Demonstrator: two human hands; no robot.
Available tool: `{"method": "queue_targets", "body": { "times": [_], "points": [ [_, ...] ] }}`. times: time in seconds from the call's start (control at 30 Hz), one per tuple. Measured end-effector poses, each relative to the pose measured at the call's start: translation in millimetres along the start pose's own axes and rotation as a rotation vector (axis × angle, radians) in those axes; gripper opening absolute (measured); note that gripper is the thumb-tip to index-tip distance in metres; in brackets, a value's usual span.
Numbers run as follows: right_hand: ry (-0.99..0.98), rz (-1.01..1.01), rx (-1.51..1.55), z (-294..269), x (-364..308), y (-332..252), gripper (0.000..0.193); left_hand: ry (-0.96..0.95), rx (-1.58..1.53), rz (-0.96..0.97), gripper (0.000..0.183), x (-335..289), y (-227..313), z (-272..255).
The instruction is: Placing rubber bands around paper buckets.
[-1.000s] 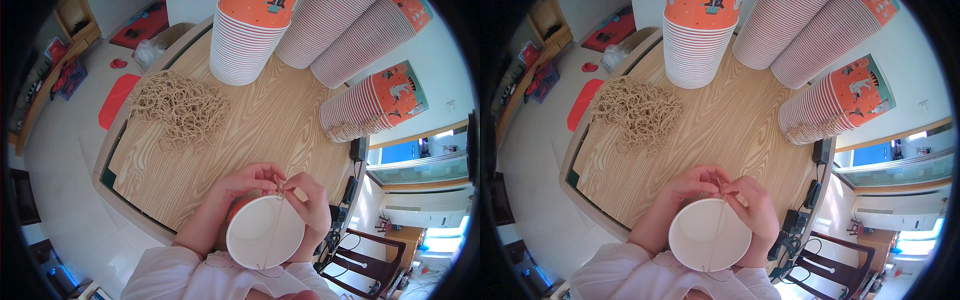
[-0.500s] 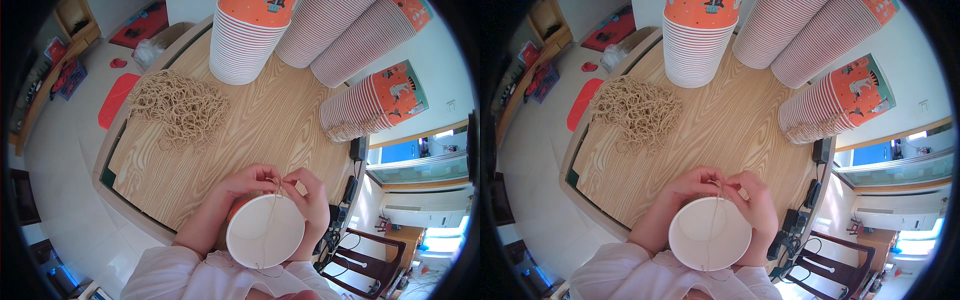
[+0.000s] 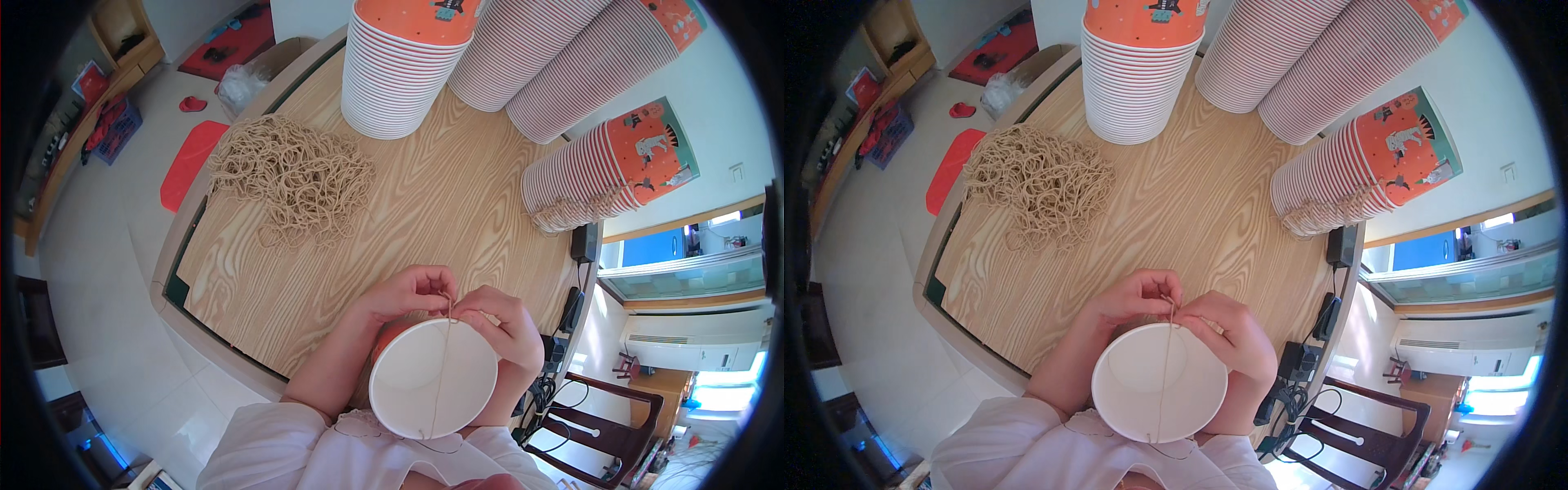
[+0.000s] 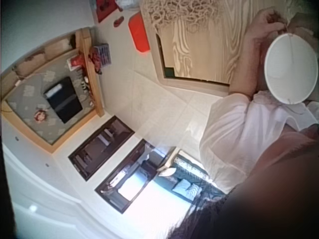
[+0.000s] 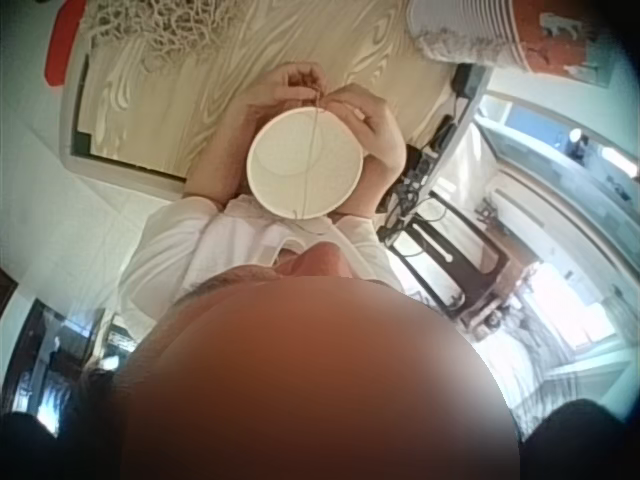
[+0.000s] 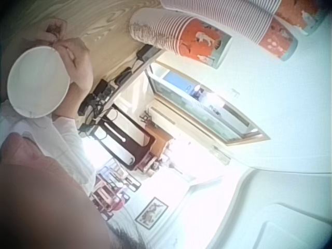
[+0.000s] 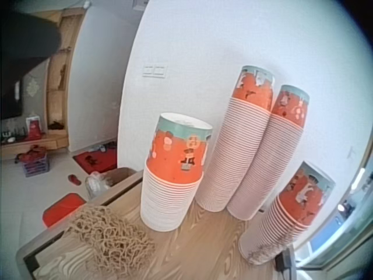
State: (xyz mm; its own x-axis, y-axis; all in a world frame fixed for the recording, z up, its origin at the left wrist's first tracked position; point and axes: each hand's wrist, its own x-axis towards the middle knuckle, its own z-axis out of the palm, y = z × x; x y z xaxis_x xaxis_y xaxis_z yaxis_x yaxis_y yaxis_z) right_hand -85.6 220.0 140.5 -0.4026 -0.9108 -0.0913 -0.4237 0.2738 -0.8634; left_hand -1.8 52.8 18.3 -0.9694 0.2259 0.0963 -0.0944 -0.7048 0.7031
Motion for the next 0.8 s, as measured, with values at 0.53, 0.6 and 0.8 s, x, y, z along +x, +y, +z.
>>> {"method": "queue_targets", "body": {
  "times": [0.53,0.6,0.8],
  "points": [
    [0.002,-0.024,-0.004,-1.0,-0.8,-3.0,0.01,-0.042,0.032,0.032,0.016,0.3,5.2,6.3],
    [-0.008,-0.014,-0.015,-1.9,-1.3,-3.9,0.01,-0.042,0.034,0.018,0.015,0.7,6.3,7.3],
    [0.007,-0.016,-0.01,-1.5,-2.7,-4.0,0.01,-0.053,0.08,-0.017,0.012,0.6,4.1,4.5]
  ]
}}
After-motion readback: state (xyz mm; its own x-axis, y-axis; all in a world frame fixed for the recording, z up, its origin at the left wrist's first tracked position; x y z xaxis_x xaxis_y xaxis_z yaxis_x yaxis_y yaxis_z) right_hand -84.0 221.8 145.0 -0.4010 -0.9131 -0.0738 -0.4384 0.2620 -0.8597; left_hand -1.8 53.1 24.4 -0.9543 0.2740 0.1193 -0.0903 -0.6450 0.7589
